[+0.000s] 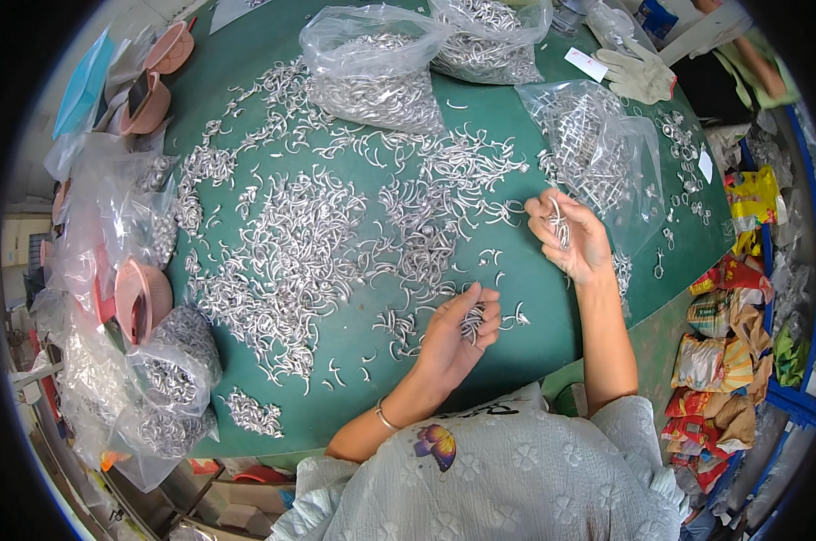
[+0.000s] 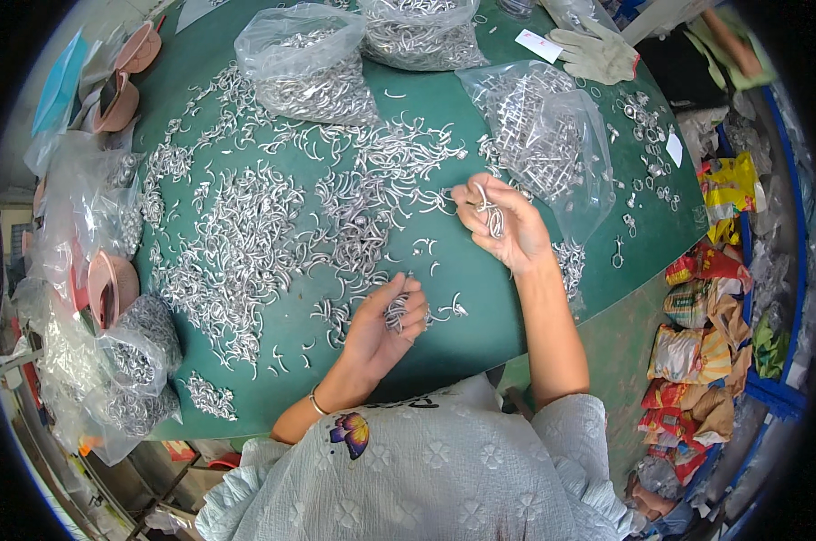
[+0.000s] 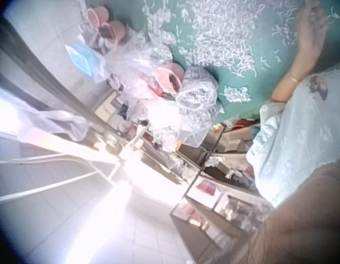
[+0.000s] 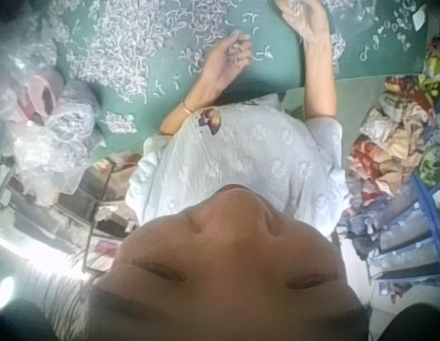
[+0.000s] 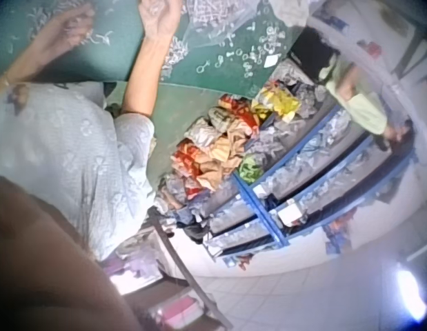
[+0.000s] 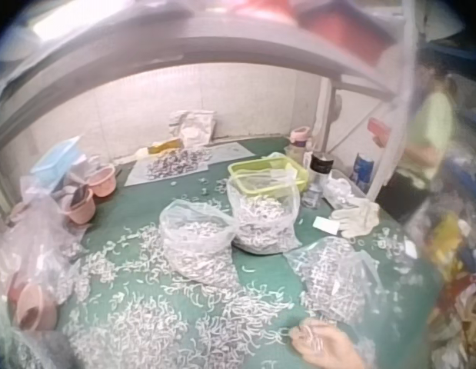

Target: The person sorts small curved metal parts on a green workbench by hand, picking them from a scattered pile and gathering them into a small group.

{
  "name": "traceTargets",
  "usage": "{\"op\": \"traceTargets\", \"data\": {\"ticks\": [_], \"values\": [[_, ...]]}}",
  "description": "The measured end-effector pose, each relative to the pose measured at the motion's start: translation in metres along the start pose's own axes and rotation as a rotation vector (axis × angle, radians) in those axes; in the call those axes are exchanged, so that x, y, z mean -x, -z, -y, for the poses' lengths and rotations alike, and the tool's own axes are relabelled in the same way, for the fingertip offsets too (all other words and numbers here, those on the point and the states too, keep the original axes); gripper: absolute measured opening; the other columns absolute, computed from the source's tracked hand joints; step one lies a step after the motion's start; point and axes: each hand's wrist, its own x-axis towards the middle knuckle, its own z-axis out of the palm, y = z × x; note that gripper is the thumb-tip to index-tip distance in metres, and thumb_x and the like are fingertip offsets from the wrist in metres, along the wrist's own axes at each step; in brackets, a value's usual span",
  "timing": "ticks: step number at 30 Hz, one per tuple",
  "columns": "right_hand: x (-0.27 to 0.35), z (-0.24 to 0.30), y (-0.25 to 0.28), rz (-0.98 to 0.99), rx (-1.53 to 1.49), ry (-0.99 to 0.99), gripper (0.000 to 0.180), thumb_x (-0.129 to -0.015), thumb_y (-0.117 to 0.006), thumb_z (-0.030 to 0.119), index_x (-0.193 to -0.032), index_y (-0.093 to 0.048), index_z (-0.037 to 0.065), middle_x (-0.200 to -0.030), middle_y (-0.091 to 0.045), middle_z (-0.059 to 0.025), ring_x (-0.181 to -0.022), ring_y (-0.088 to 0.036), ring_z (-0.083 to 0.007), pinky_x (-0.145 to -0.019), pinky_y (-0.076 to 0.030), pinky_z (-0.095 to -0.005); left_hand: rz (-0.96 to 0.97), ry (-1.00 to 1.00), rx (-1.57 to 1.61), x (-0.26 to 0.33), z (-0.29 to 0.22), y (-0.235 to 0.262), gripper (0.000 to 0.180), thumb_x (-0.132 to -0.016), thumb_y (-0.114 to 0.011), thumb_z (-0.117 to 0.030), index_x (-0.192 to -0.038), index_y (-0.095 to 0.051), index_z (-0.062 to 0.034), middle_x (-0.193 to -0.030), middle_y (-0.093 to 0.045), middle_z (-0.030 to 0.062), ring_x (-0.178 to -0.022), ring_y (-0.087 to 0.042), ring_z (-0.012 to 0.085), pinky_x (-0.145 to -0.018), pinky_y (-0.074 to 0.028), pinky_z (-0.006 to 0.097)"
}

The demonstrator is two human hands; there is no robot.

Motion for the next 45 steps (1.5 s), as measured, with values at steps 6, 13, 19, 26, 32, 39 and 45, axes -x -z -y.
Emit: {"op": "traceTargets", "data": {"ticks": [6, 13, 19, 26, 32, 39, 45], "values": [[-0.012, -0.013, -0.005, -0.222, 1.152, 0.198, 0.006, -0.082, -0.061, 0.008, -0.086, -0.059, 0.004, -0.056, -0.038, 0.0088, -0.052, -0.035, -0.0027, -0.045, -0.025, -0.017, -0.018, -0.009, -0.007, 0.004, 0.001, 0.001, 0.022, -0.091, -0.051, -0.023, -0.091, -0.056, -0.0009, -0.07, -0.046, 0.0026, -0.059, -0.039, 0.0104, -0.049, -0.032, 0.022], [-0.013, -0.038, -0.023, -0.214, 1.911, 0.409, 0.012, -0.081, -0.062, 0.017, -0.085, -0.058, 0.006, -0.074, -0.062, -0.0129, -0.062, -0.059, -0.0299, -0.055, -0.045, -0.0396, 0.05, 0.013, 0.032, 0.004, 0.001, 0.008, 0.023, -0.09, -0.052, -0.023, -0.094, -0.057, -0.0002, -0.072, -0.049, 0.0036, -0.061, -0.043, 0.0108, -0.051, -0.035, 0.022], [0.014, -0.019, -0.033, -0.031, 0.118, -0.155, 0.014, -0.091, -0.049, 0.015, -0.091, -0.05, 0.002, -0.065, -0.035, 0.0034, -0.046, -0.028, -0.0067, -0.038, -0.027, -0.0175, -0.057, -0.081, 0.017, 0.002, 0.002, 0.002, 0.026, -0.09, -0.054, -0.022, -0.1, -0.056, 0.0021, -0.083, -0.055, 0.0063, -0.068, -0.05, 0.0132, -0.058, -0.043, 0.024], [-0.017, -0.017, -0.016, -0.392, 1.182, 0.131, 0.021, -0.086, -0.057, 0.025, -0.085, -0.053, 0.005, -0.053, -0.048, 0.0009, -0.041, -0.043, -0.0196, -0.042, -0.039, -0.0295, -0.046, -0.061, 0.012, 0.004, 0.004, 0.002, 0.024, -0.089, -0.054, -0.02, -0.099, -0.056, 0.0019, -0.084, -0.054, 0.0067, -0.069, -0.05, 0.0136, -0.061, -0.045, 0.025], [-0.02, -0.052, -0.029, -0.257, 2.076, 0.238, 0.019, -0.085, -0.056, 0.024, -0.079, -0.057, 0.006, -0.065, -0.059, -0.0173, -0.064, -0.058, -0.0395, -0.054, -0.043, -0.0467, -0.037, -0.071, 0.032, 0.003, 0.002, 0.008, 0.023, -0.09, -0.053, -0.019, -0.099, -0.056, 0.0015, -0.082, -0.054, 0.0062, -0.068, -0.049, 0.0136, -0.061, -0.043, 0.026], [-0.035, -0.023, -0.016, -0.525, 1.867, 0.382, 0.018, -0.083, -0.06, 0.022, -0.084, -0.059, 0.005, -0.065, -0.061, -0.0166, -0.063, -0.061, -0.0335, -0.055, -0.045, -0.0414, -0.075, -0.092, 0.016, 0.009, -0.002, 0.007, 0.022, -0.09, -0.051, -0.019, -0.098, -0.056, 0.0014, -0.08, -0.053, 0.0058, -0.068, -0.048, 0.0134, -0.06, -0.042, 0.025], [-0.056, -0.024, -0.01, -0.545, 1.971, 0.315, 0.019, -0.08, -0.064, 0.021, -0.08, -0.057, 0.003, -0.062, -0.059, -0.0149, -0.059, -0.058, -0.0315, -0.054, -0.043, -0.0407, -0.062, -0.081, 0.024, 0.008, 0.0, 0.004, 0.022, -0.09, -0.052, -0.019, -0.097, -0.057, 0.0013, -0.079, -0.052, 0.0053, -0.068, -0.048, 0.0135, -0.06, -0.042, 0.025]]}}
